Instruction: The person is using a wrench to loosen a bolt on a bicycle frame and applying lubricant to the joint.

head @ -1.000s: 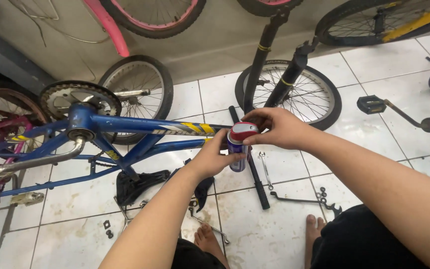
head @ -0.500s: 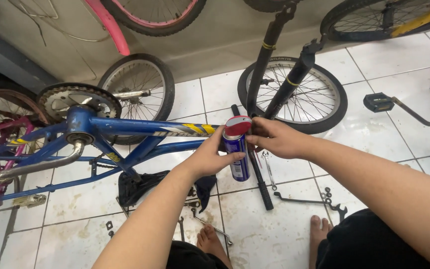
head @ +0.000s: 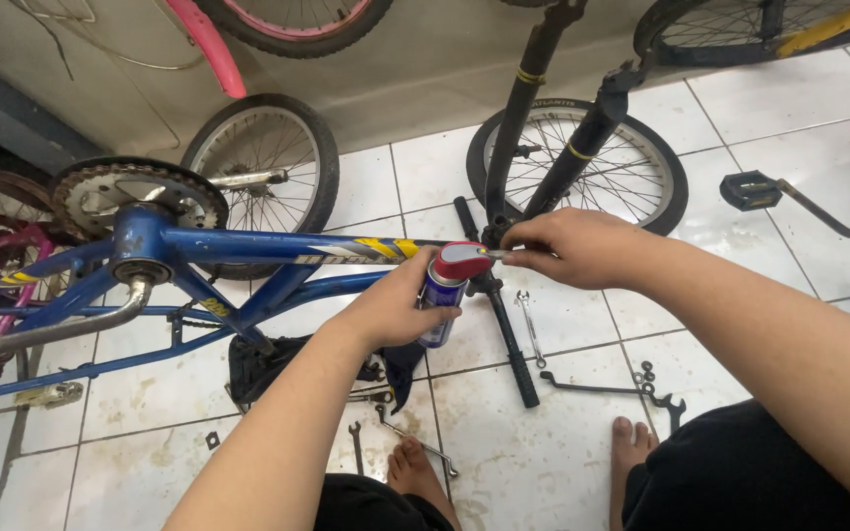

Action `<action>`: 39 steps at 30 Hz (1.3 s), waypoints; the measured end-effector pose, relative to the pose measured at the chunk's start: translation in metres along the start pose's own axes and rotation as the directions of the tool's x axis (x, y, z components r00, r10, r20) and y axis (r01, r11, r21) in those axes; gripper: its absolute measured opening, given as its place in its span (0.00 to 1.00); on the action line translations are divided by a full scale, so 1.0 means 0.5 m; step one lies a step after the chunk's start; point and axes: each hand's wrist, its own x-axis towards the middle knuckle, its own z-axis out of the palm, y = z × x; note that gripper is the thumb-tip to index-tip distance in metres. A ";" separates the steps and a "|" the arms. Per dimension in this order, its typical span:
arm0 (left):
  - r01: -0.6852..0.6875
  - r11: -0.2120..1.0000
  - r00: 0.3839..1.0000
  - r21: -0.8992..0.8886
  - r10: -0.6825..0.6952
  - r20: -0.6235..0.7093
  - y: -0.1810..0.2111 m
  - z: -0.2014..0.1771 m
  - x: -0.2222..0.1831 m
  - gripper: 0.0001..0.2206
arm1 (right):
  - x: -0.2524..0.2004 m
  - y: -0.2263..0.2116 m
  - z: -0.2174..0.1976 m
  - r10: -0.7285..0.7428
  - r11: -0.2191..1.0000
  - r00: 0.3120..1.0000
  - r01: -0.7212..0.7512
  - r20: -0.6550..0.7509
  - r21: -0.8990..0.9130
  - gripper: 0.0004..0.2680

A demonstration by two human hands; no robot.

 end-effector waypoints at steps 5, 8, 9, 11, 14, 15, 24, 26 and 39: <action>0.000 0.992 1.000 0.130 -0.001 0.011 0.008 0.001 -0.003 0.32 | 0.007 -0.006 0.013 0.012 1.000 0.999 -0.011 0.031 -0.023 0.14; 0.007 0.991 0.999 0.135 -0.012 0.030 -0.002 0.009 0.001 0.31 | 0.019 0.008 0.026 0.024 0.999 0.999 -0.024 0.033 0.020 0.14; 0.005 0.991 0.999 0.135 -0.009 0.032 0.002 0.009 0.002 0.31 | 0.017 0.010 0.026 0.026 0.999 0.999 -0.027 0.033 0.020 0.14; 0.018 0.986 0.999 0.164 -0.024 0.036 0.008 0.010 -0.002 0.30 | 0.016 0.010 0.027 0.042 0.999 0.998 -0.042 0.045 0.005 0.14; 0.012 0.971 0.999 0.240 -0.019 0.026 0.010 0.011 0.001 0.30 | 0.016 0.014 0.028 0.078 0.994 0.995 -0.082 0.059 0.072 0.13; 0.013 0.971 1.000 0.239 -0.019 0.024 0.011 0.010 0.002 0.30 | 0.017 0.015 0.028 0.076 0.994 0.995 -0.080 0.059 0.070 0.13; -0.075 0.904 0.992 0.421 0.024 0.124 -0.029 0.043 0.041 0.31 | 0.015 0.028 0.044 0.100 0.993 0.989 -0.107 0.113 0.057 0.13; -0.064 0.910 0.991 0.410 0.008 0.136 -0.036 0.047 0.043 0.31 | 0.013 0.017 0.040 0.099 0.994 0.987 -0.104 0.127 0.034 0.13; -0.117 0.851 0.987 0.512 0.042 0.156 -0.011 0.040 0.027 0.30 | 0.010 0.010 0.038 0.120 0.991 0.979 -0.109 0.167 -0.072 0.12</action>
